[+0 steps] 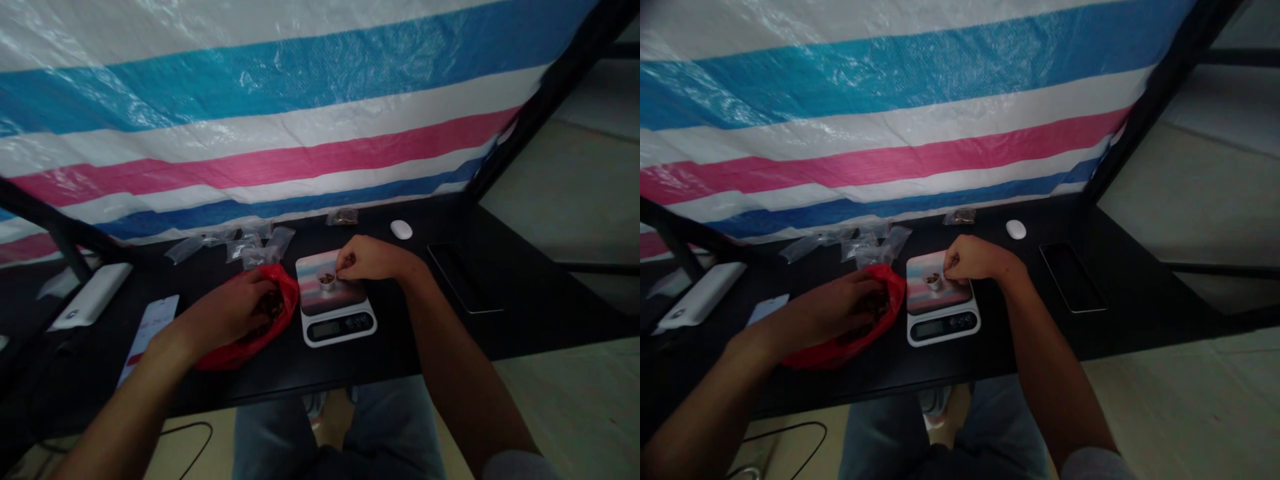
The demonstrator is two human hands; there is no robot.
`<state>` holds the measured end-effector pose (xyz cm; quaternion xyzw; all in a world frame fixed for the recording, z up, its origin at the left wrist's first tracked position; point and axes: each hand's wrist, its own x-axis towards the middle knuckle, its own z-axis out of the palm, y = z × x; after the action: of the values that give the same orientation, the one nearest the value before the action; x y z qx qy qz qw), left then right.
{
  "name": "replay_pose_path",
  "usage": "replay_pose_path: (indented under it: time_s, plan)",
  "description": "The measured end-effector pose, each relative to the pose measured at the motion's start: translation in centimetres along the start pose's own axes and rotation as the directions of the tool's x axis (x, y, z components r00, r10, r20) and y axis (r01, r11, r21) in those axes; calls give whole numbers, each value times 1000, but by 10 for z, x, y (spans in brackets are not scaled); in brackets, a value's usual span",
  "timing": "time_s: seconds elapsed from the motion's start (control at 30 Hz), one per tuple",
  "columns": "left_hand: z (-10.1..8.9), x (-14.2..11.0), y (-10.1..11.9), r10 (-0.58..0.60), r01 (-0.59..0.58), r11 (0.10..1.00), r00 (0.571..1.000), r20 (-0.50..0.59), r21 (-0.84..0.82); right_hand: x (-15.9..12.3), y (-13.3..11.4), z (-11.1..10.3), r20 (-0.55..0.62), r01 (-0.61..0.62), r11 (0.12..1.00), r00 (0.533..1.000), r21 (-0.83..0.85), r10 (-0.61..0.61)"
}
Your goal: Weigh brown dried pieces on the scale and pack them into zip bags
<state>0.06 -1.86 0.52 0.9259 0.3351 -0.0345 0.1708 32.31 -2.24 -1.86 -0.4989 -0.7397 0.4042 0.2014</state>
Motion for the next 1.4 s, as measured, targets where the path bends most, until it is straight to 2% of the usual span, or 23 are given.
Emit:
replay_pose_path:
  time_s: [0.1,0.2,0.37,0.47,0.6,0.73,0.87,1.03,1.2,1.4]
  plan:
    - [4,5,7,-55,55,998,998,33,-3,-2,-2,-5,-84,40,999,996,-13,-41]
    - [3,9,13,-28,28,1000,999,26,-7,-4,-8,-9,-176,116,993,978,-3,-115]
    - [2,13,16,-2,3,1000,999,35,-15,1,-18,0,-118,210,975,972,67,-202]
    - [2,14,17,-21,20,1000,998,53,22,7,-18,5,-215,231,969,954,91,-207]
    - [1,11,15,-84,83,996,993,80,16,14,-11,8,-381,229,969,907,93,-177]
    - [-4,7,10,-146,147,989,985,93,1,19,-6,10,-469,218,973,869,80,-156]
    - [-6,2,7,-132,135,991,987,93,-26,23,-3,13,-498,193,979,856,67,-135]
    - [3,-2,12,-31,32,999,999,41,-12,26,1,17,-512,145,989,851,7,-121]
    - [9,0,15,-38,37,999,998,49,21,28,4,18,-548,102,993,828,-62,-119]
    - [9,1,18,-12,9,997,999,35,77,30,9,19,-554,81,993,824,-87,-116]
